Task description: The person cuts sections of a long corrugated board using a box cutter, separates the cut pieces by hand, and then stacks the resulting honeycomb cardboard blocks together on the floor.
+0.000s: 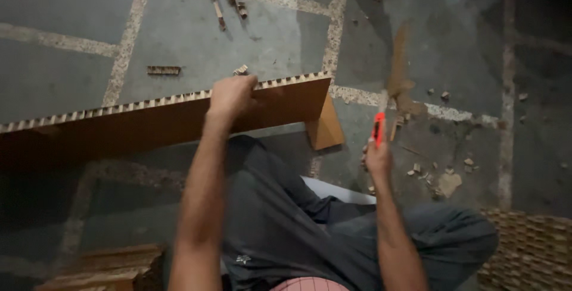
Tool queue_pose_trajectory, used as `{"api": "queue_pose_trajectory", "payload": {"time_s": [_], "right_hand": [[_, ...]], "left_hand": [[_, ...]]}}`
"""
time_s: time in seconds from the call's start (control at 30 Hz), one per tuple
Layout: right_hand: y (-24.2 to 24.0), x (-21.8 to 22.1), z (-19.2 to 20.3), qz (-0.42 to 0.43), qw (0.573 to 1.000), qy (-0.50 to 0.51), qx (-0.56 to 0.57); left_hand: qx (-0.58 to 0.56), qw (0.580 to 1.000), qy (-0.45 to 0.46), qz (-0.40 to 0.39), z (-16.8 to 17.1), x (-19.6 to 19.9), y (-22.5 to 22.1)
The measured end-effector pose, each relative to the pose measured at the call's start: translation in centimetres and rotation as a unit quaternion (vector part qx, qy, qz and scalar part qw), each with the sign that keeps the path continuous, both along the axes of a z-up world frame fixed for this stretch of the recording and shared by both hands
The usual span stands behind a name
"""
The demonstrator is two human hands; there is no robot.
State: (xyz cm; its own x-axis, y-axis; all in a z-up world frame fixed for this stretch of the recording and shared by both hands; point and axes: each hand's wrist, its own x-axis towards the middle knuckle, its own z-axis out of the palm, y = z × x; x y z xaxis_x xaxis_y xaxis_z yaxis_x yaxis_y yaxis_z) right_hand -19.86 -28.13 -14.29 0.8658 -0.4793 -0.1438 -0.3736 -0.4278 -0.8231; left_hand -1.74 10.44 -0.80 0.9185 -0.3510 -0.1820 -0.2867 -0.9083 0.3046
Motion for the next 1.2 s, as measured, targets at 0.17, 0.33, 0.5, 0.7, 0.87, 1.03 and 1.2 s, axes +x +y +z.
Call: {"api": "queue_pose_trajectory", "payload": {"time_s": [0.17,0.33,0.5,0.7,0.87,1.03,1.2], "right_hand": [[3.9,-1.0,5.1,-0.038,0.996,-0.077,-0.037],[7.2,0.2,7.9,0.073,0.973,-0.121,-0.181],[8.9,1.4,9.0,0.129,0.952,-0.169,-0.22],[10.0,2.5,9.7,0.126,0.974,-0.031,-0.188],[10.1,2.8,9.5,0.152,0.957,-0.107,-0.222],[10.4,4.0,10.2,0.145,0.963,-0.057,-0.218],[10.9,4.4,10.7,0.143,0.957,-0.096,-0.232]], "left_hand": [[-0.084,0.992,-0.072,-0.054,0.1,-0.3,-2.9],[-0.095,0.99,-0.069,-0.073,0.1,1.0,-8.8],[-0.064,0.994,-0.045,-0.07,0.2,2.1,-9.7],[-0.073,0.991,-0.085,-0.079,-0.5,1.8,-9.6],[-0.068,0.991,-0.085,-0.08,-0.8,2.1,-9.8],[-0.076,0.991,-0.07,-0.081,-0.3,1.7,-9.7],[-0.095,0.988,-0.085,-0.081,0.3,1.4,-9.6]]}}
